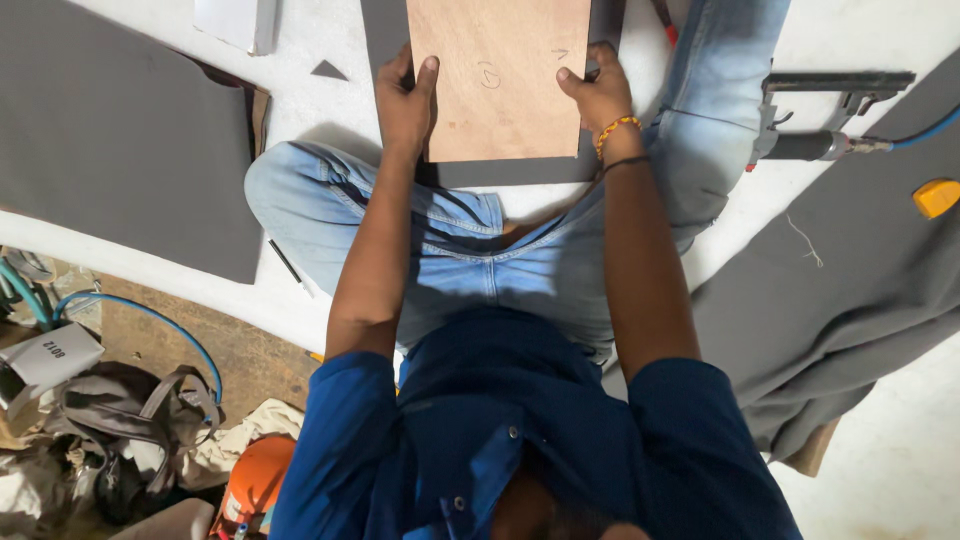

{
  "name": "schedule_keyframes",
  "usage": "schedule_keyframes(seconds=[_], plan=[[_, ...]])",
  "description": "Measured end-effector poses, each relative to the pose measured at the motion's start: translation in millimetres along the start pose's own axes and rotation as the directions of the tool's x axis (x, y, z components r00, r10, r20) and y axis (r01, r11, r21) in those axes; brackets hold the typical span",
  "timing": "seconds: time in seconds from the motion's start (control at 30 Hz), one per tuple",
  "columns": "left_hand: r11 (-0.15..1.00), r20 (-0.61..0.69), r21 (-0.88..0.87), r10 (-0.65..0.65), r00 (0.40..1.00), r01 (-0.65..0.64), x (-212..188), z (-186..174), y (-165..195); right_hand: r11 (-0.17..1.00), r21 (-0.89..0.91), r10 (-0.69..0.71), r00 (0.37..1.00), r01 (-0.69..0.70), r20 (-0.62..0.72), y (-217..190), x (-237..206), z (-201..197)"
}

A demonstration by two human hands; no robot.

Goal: The person sits on the floor and stretches a piece of brown fabric over a wooden board, folding the edges over the back. They use a pneumatic staple gun to fasten the fabric to the board, mark the fabric with a pen, and use a rotary tool on the board edge before continuing to fold and staple the fabric around the panel.

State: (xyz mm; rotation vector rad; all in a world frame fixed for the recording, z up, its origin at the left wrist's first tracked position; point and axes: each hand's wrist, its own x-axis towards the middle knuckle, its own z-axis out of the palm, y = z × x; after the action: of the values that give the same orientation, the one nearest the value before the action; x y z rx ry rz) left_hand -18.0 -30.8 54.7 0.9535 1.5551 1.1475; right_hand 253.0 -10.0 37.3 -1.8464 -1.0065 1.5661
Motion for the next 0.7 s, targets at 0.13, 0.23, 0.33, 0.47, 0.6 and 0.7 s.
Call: schedule_keyframes(seconds=[0.13,0.23,0.33,0.47,0.6,0.7], plan=[[0.992,-0.068,0.124,-0.001,0.998,0.01,4,7,-5,0.998,-0.067,-0.025,0.999,0.022,-0.041,0,6,0],[0.965,-0.142,0.26,0.005,0.99,0.032,18,17,-12,0.934,-0.347,-0.136,0.985,0.09,-0.109,-5,21,4],[0.947,-0.193,0.322,0.055,0.98,0.01,21,19,-13,0.887,-0.442,-0.209,0.97,0.135,-0.123,-13,24,8],[0.928,-0.239,0.356,-0.027,0.971,0.113,14,13,-9,0.857,-0.439,-0.351,0.93,0.271,-0.112,-22,14,8],[0.914,-0.287,0.406,0.112,0.951,0.015,7,6,7,0.881,-0.448,-0.293,0.917,0.149,-0.272,-29,16,3],[0.767,-0.231,0.638,0.271,0.934,-0.065,1,9,12,0.876,-0.471,-0.316,0.857,0.101,-0.406,-26,25,-4]])
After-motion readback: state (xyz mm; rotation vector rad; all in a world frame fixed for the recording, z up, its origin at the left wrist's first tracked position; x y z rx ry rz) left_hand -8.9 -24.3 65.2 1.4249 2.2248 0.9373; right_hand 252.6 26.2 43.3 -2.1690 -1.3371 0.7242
